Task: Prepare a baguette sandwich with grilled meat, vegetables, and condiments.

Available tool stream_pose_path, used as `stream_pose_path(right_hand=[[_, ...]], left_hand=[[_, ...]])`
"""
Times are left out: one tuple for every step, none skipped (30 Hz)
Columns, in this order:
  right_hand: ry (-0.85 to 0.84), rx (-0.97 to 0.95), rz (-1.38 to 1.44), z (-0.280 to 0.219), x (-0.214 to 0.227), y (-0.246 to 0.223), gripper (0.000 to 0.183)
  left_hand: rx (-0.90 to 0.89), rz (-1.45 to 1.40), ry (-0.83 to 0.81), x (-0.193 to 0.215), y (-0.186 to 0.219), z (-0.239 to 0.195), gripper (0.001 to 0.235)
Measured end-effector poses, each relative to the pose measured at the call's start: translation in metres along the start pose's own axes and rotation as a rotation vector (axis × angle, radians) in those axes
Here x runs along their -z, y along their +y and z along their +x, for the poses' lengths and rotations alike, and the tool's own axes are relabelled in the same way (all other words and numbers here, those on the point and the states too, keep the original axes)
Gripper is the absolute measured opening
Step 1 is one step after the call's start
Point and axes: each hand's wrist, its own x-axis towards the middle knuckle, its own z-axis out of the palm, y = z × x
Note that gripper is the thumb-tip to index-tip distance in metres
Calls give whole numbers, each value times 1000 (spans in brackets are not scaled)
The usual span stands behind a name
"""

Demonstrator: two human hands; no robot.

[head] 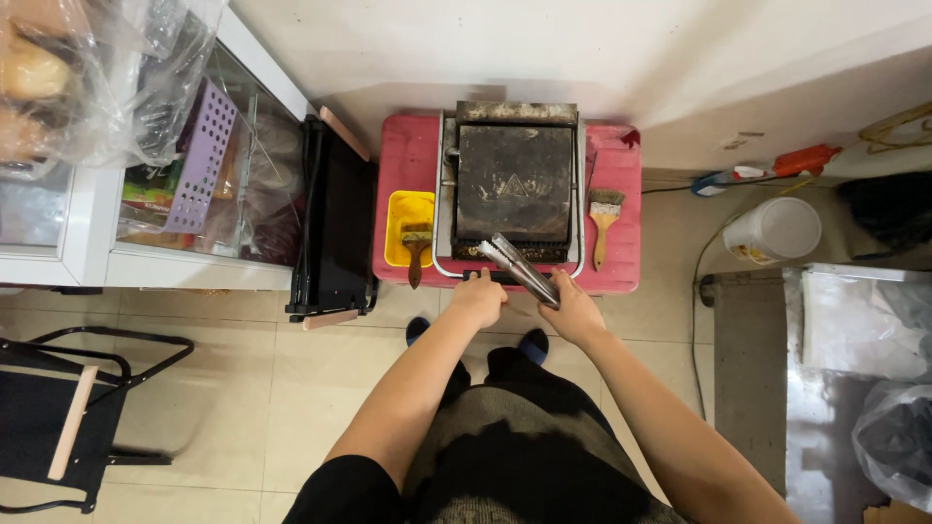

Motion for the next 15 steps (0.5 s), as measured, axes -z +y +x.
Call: stream_pose_path(right_hand=[[1, 1, -1, 1, -1, 2, 66], [12, 34, -16, 2, -2, 4, 62], [22, 66, -31, 2, -3, 6, 57], [21, 67, -31, 1, -1, 3, 57], [4, 30, -23, 0, 1, 0, 55], [-14, -8, -15, -2, 3, -3, 54], [-14, -8, -15, -1, 2, -2, 54], [-2, 20, -18, -1, 1, -1, 53], [10, 48, -21, 0, 0, 0, 52], [11, 47, -21, 0, 0, 1, 52], [13, 56, -16, 1, 0, 2, 53], [14, 65, -11, 1, 0, 3, 54], [15, 64, -10, 1, -1, 3, 54], [21, 69, -13, 1, -1, 4, 53], [27, 74, -17, 1, -2, 4, 52]], left_hand=[[0, 0, 1, 3, 1, -2, 35], [0, -1, -7, 5, 2, -4, 35], [0, -3, -15, 8, 3, -7, 35], [1, -4, -15, 4, 1, -4, 35], [-4, -3, -8, 1, 0, -2, 36], [-8, -2, -1, -2, -2, 1, 36], [-8, -2, -1, -2, -2, 1, 36], [-12, 2, -3, -2, -1, 1, 37], [-15, 8, -5, -2, -2, 1, 37], [-16, 8, -6, 1, -1, -1, 37], [-13, 5, -6, 3, -1, -2, 37], [-11, 1, -7, 5, 0, -4, 38], [-11, 2, -7, 4, 0, -3, 38], [-6, 3, -14, 3, -1, -1, 37], [-1, 4, -21, 2, -1, 0, 37]])
